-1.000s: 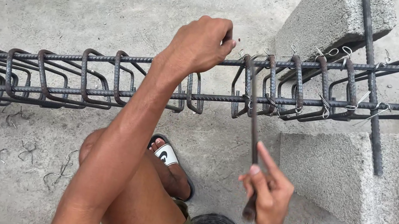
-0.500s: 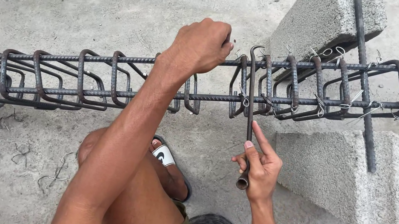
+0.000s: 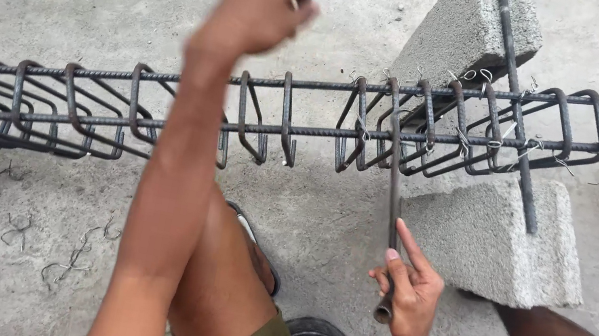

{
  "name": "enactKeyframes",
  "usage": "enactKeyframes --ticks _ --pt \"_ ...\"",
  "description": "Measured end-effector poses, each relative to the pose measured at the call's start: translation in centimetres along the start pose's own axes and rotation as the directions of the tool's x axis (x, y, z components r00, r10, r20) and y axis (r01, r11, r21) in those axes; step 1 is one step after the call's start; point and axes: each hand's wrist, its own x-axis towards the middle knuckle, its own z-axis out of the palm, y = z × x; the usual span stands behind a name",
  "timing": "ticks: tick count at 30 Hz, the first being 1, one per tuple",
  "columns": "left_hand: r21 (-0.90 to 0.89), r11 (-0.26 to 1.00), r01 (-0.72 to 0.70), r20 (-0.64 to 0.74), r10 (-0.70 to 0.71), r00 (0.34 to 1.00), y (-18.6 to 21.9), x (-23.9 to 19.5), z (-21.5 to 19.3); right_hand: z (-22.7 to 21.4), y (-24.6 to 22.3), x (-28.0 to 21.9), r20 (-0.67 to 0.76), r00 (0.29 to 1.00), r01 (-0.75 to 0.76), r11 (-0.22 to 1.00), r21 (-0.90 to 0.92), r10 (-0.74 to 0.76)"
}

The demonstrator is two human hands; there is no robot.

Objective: Tying rebar intersections together using wire ties and a manual twisting tool

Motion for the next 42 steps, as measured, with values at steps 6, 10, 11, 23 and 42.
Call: enactKeyframes --ticks 6,10,11,23,42 --pt "-0.367 0.707 -0.605 -0.515 0.387 0.765 -9.6 -12.1 -5.6 -7.8 -3.9 -5.2 -0.112 0.992 0.034 0.971 -0.238 -0.062" --pt "-0.656 0.582 -0.481 -0.580 0.019 0.814 -20.9 -17.1 3.4 -12.2 -7.1 -7.0 -0.065 0.989 0.095 0.904 -0.416 -0.134" --pt "-0.783 0.497 -0.375 -0.536 -0.232 0.812 -24.2 -18.0 6.9 -13.5 -7.5 -7.1 -0.035 0.995 0.068 0.894 -0.442 -0.092" --pt "-0.233 0.360 0.903 0.078 -0.919 0.386 -41.2 -29.7 39.4 -18.1 -9.1 -1.5 0.132 0.991 0.042 0.828 -0.559 0.039" --pt "-0.180 0.204 0.962 0.088 -0.971 0.223 -40.7 -40.6 41.8 -9.7 -12.8 9.5 0.263 0.953 0.297 0.618 -0.728 -0.149"
